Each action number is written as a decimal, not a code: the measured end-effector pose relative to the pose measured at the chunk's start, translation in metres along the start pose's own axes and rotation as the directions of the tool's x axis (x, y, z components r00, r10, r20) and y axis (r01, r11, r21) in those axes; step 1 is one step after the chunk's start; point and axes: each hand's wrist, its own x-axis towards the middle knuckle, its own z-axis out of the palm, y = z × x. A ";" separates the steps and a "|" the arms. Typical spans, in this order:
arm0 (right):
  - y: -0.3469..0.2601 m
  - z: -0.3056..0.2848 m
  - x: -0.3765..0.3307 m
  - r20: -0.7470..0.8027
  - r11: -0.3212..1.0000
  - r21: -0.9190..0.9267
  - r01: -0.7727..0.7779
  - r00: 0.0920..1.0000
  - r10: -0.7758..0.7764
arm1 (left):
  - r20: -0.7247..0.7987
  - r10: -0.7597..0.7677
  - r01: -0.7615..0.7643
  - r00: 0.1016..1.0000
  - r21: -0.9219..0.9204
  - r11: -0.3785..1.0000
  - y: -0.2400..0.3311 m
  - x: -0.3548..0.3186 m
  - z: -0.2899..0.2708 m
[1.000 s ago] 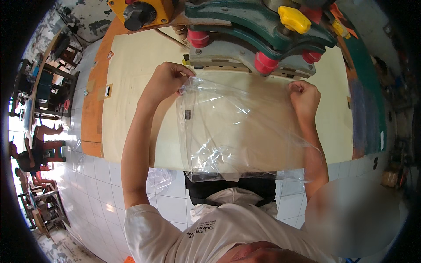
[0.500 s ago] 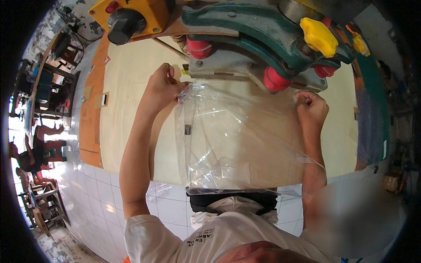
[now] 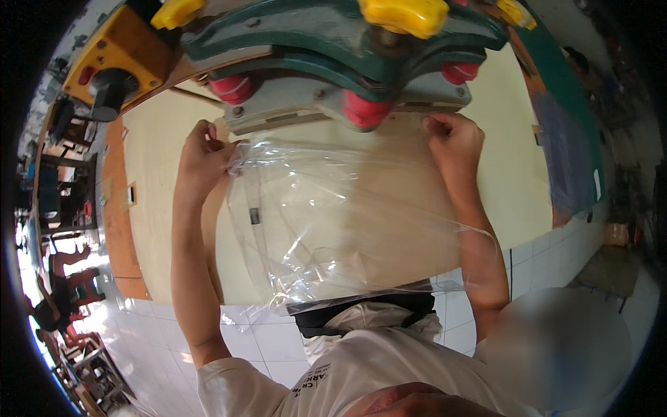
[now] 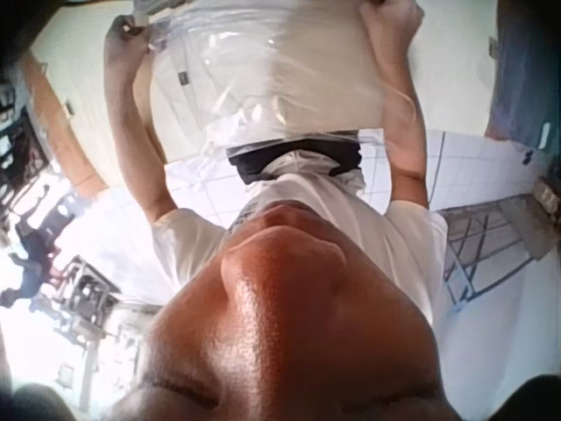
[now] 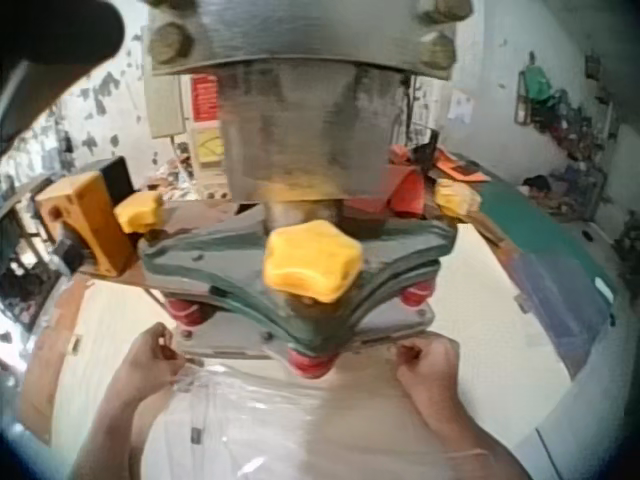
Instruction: The person aligns a transparent plastic sheet on a table and folds its edges and corners by hand to form a clear box.
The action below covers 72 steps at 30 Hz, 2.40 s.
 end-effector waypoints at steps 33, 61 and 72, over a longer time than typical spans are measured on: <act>-0.005 -0.006 0.003 0.014 0.981 0.103 -0.164 0.987 0.163 | -0.034 -0.017 0.020 0.999 0.080 0.997 0.006 -0.001 0.007; -0.005 -0.004 0.004 -0.016 0.983 0.061 -0.174 0.984 0.176 | -0.072 -0.005 0.007 0.997 0.028 1.000 0.015 -0.005 0.012; -0.004 -0.003 0.004 -0.002 0.989 0.034 -0.146 0.989 0.146 | -0.069 -0.003 0.006 0.998 0.037 0.999 0.006 -0.004 0.006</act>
